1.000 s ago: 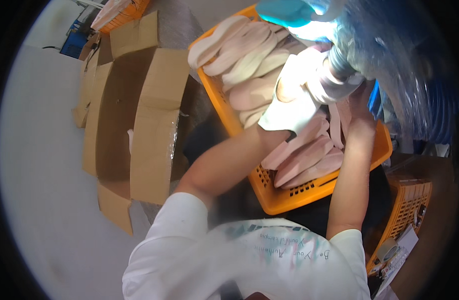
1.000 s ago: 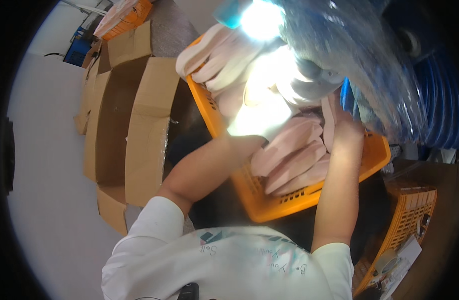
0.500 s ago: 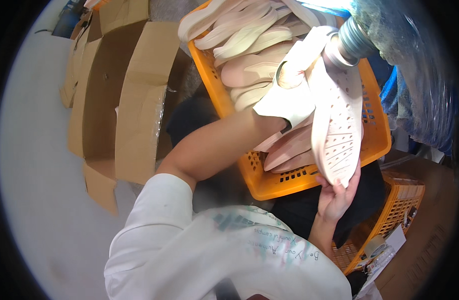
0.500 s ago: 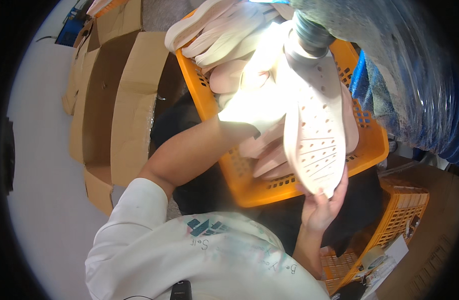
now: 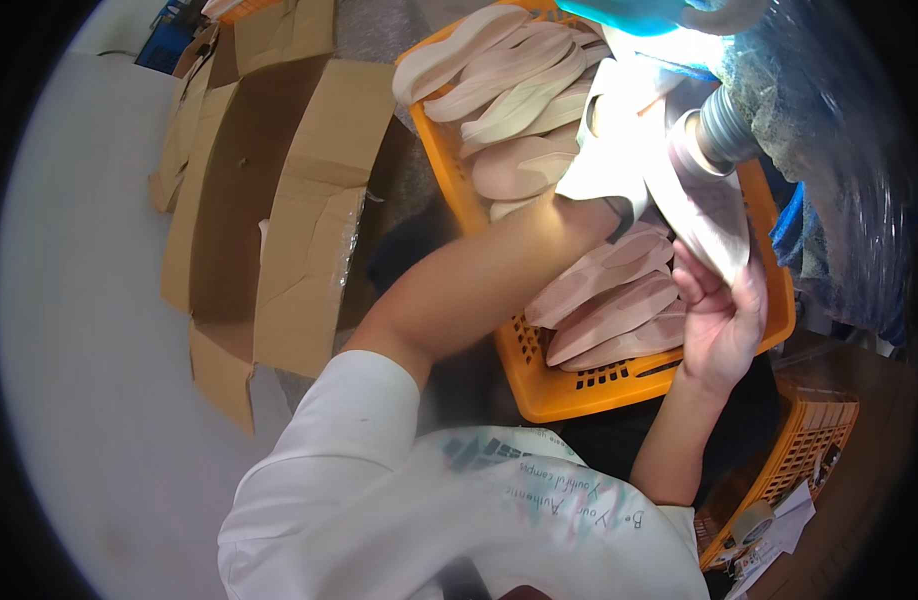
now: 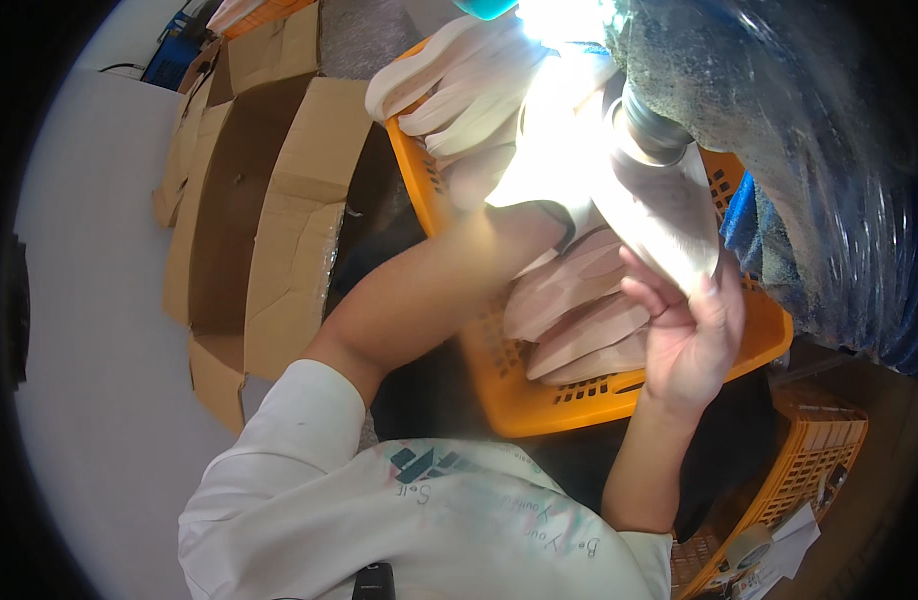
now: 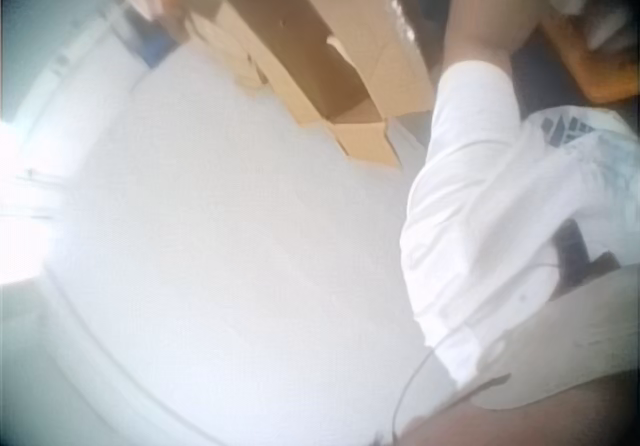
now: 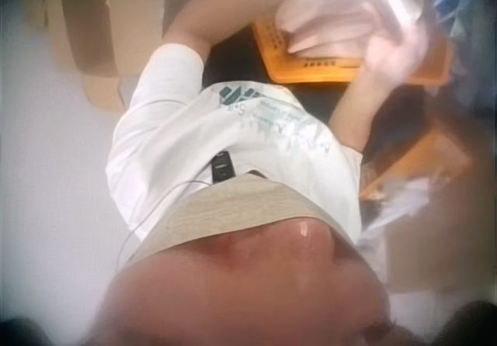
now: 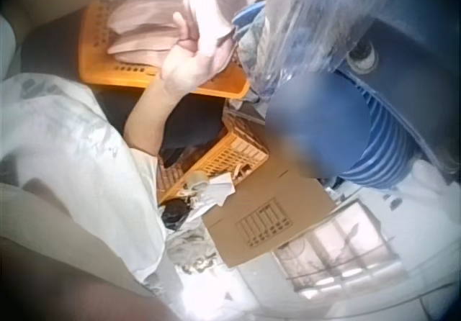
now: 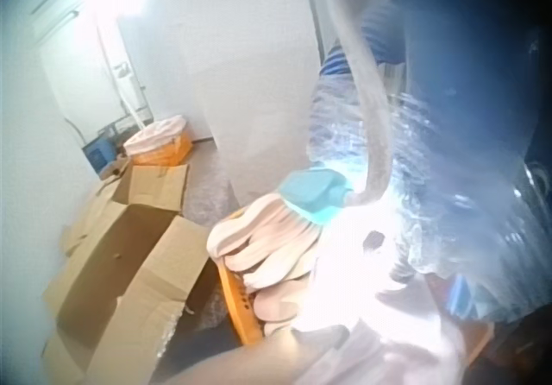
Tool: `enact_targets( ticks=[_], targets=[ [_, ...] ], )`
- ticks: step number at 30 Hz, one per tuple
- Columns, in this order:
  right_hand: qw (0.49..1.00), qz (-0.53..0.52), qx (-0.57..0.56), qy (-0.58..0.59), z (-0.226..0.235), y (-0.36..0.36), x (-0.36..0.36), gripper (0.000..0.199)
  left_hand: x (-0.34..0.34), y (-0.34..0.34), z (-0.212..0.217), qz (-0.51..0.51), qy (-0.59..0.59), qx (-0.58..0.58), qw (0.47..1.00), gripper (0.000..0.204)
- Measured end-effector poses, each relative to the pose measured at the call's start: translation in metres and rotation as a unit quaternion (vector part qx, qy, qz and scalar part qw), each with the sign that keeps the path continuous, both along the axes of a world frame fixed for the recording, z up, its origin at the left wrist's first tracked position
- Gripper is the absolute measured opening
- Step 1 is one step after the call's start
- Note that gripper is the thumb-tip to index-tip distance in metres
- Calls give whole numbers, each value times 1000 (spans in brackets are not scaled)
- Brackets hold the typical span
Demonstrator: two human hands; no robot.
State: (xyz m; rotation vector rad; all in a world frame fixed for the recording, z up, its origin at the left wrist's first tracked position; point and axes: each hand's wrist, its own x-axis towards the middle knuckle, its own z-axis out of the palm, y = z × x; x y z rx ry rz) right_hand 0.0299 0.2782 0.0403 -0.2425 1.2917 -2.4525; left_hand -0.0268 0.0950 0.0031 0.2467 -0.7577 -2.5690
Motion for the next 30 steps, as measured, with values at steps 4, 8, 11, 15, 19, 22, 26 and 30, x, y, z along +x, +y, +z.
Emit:
enact_targets(
  ticks=[4,8,11,15,19,22,26,30],
  targets=[
    [999,46,4,9,-11,-6,-32,49,-2,-23,13,47,-45,21,998,51],
    [996,83,-19,13,-17,-24,-51,53,5,-39,20,71,-66,36,995,51],
    [993,102,-55,0,-17,-35,-52,56,7,-45,24,84,-79,40,993,50],
    [998,64,-28,0,-16,-45,-46,50,7,-53,20,94,-98,43,990,49],
    [997,52,43,40,-16,-47,-32,47,21,-59,0,83,-125,10,989,49],
    [995,79,51,46,-18,-35,-1,53,45,-55,-12,52,-109,15,993,51],
    [978,5,197,71,-18,3,39,74,68,-46,-7,-20,-86,167,982,52],
    [974,26,225,-7,11,72,51,77,65,-31,0,-148,37,104,983,50]
  ],
)
